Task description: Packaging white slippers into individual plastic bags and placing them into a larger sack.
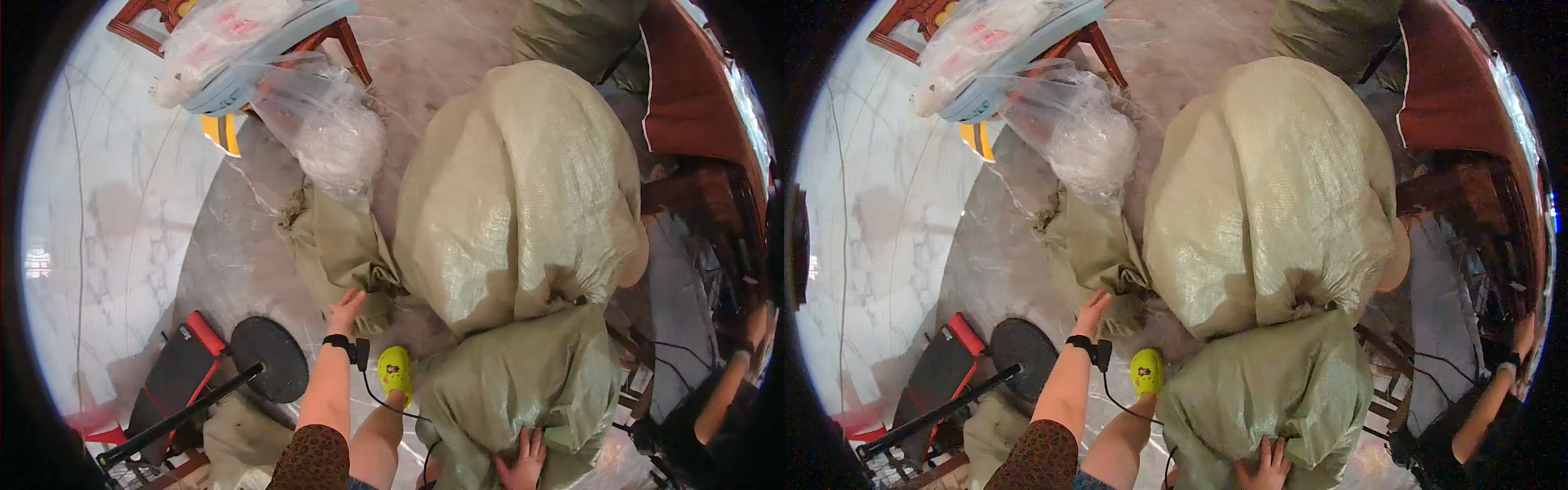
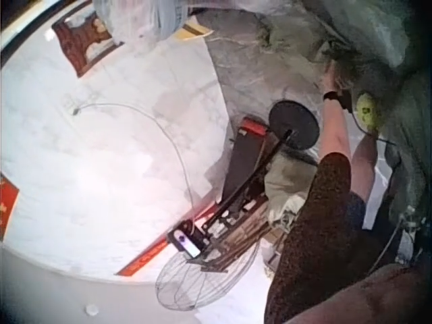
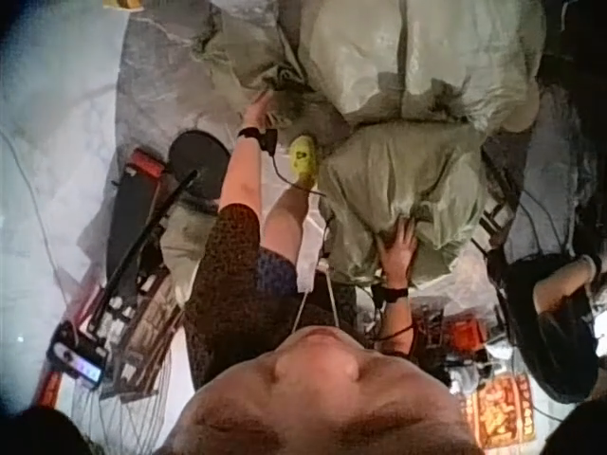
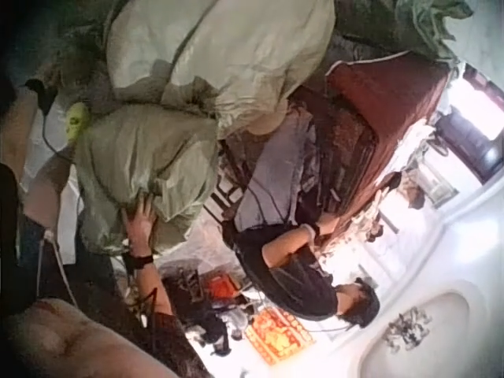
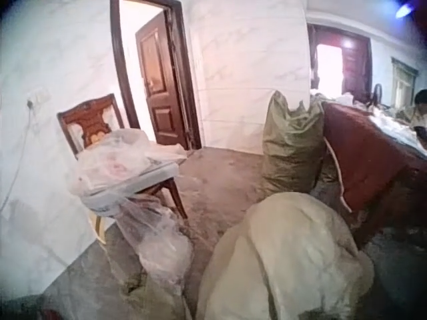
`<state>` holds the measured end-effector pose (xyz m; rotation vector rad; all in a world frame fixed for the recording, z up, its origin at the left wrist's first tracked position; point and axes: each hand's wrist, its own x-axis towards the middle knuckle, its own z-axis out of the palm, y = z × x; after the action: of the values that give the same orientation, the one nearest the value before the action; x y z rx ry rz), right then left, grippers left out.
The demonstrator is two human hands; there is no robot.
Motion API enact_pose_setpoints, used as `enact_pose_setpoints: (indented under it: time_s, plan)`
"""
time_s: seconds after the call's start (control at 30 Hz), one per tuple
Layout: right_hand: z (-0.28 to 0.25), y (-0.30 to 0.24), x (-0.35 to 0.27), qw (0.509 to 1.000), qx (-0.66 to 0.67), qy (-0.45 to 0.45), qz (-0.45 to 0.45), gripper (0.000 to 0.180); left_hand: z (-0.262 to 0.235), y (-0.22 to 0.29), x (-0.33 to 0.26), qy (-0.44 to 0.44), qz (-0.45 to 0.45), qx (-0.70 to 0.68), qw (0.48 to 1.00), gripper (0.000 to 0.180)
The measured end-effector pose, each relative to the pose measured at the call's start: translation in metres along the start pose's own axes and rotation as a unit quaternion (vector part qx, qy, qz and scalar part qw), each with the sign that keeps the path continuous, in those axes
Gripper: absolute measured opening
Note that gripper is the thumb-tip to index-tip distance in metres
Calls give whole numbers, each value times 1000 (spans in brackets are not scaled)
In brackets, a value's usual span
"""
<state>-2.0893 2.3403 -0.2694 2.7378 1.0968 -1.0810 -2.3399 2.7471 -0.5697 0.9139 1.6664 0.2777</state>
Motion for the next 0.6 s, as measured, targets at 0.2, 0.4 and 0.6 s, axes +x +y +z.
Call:
enact_pose_setpoints:
  time_s: [0.2, 0.4, 0.6]
  plan:
    - [8, -4, -2, 999, 29, 2, 30, 84, 11, -10, 5, -27, 0, -185, 982, 45]
    - [13, 7, -18, 998, 15, 42, -33, 92, -58, -63, -165, 158, 35, -87, 983, 44]
    - [-10, 12, -35, 999, -2, -3, -54, 94, -149, -47, -405, 90, -5, -224, 970, 42]
